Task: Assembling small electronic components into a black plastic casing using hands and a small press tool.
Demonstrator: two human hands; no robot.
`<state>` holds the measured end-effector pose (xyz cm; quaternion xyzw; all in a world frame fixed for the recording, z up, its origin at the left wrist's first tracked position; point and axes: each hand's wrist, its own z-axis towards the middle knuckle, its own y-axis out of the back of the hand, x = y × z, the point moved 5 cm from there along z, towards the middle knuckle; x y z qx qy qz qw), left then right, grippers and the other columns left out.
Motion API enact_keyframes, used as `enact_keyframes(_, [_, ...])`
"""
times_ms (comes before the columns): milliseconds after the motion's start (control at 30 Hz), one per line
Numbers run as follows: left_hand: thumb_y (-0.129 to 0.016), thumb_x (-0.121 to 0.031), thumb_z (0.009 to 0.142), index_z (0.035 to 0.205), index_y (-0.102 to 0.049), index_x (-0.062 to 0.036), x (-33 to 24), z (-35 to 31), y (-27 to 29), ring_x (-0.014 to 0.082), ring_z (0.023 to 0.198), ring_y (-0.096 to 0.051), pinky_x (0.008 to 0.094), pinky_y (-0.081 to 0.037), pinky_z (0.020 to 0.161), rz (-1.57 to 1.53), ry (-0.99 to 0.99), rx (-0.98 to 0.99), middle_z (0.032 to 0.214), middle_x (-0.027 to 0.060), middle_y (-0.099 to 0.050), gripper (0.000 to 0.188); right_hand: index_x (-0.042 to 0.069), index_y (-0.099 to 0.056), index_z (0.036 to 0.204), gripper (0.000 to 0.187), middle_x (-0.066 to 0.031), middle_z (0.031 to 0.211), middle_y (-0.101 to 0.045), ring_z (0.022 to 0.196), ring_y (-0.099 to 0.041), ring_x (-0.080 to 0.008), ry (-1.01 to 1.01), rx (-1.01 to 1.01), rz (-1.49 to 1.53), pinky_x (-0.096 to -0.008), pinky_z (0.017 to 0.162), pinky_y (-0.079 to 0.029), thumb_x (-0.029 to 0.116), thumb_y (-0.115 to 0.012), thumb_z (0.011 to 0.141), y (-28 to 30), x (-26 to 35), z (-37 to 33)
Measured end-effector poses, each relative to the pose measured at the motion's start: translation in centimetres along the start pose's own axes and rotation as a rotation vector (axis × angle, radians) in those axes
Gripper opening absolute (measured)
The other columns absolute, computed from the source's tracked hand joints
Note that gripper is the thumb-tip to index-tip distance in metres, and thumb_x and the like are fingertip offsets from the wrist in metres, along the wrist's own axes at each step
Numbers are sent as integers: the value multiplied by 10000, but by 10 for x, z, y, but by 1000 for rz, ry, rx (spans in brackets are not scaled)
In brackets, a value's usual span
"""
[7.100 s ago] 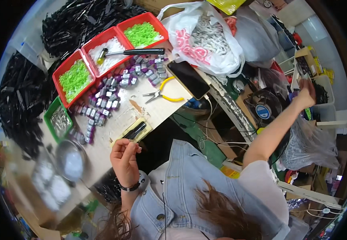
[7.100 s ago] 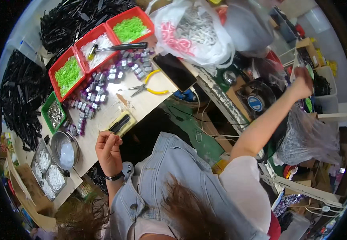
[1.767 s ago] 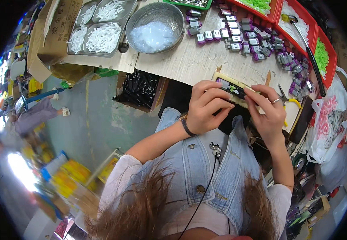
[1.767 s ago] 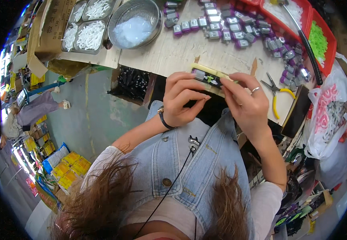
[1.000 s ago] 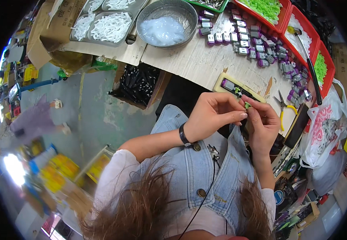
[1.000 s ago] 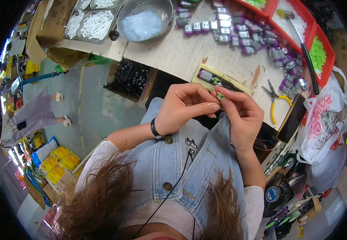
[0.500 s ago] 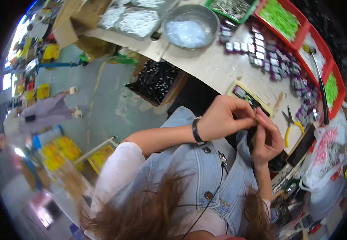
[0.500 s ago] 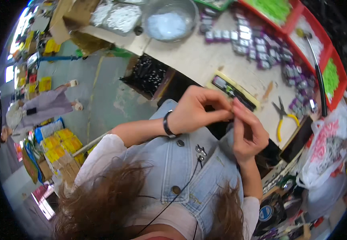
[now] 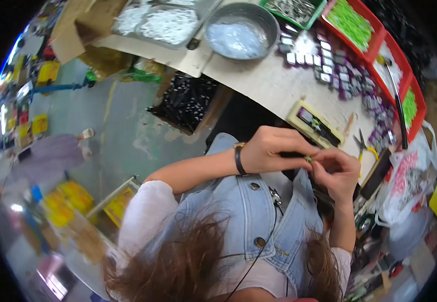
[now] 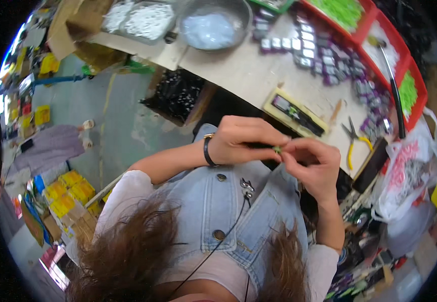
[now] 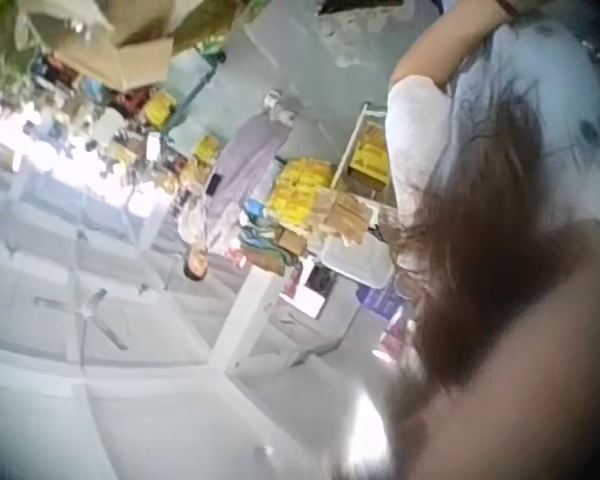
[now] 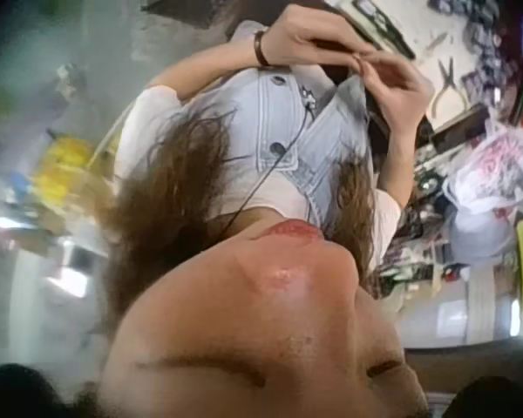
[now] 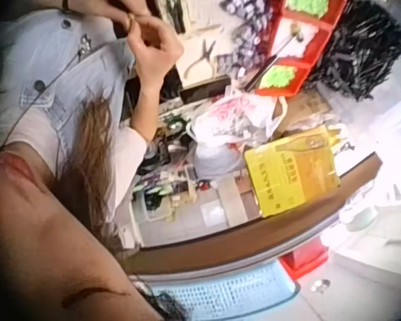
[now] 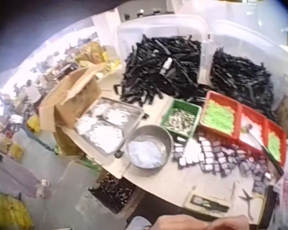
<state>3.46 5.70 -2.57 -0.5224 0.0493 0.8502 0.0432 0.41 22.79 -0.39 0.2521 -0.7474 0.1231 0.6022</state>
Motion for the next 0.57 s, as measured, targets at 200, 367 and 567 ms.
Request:
enact_keyframes(200, [-730, -206, 773, 1259, -594, -43, 11, 13, -10, 276, 1229, -508, 420, -397, 1030, 723, -129, 181, 1311, 99, -563, 531, 12, -663, 851, 133, -45, 762, -627, 602, -568, -98, 331, -333, -626, -225, 563, -447, -71, -686, 750, 31, -13, 22])
enact_keyframes(367, [-693, -288, 788, 1340, -516, -52, 22, 4, -19, 265, 1360, -365, 422, -296, 1118, 942, -125, 408, 1446, 75, -434, 625, 15, -664, 850, 125, -36, 755, -611, 601, -553, -97, 282, -281, -557, -230, 564, -435, -55, -697, 753, 27, -26, 29])
enact_keyframes(567, [-682, -308, 784, 1413, -422, -55, 26, 2, -24, 254, 1380, -335, 426, -260, 1141, 1067, -141, 544, 1487, 80, -375, 726, 15, -686, 867, 115, -54, 777, -644, 629, -589, -116, 181, -185, -541, -233, 592, -452, -25, -709, 762, 31, -23, 34])
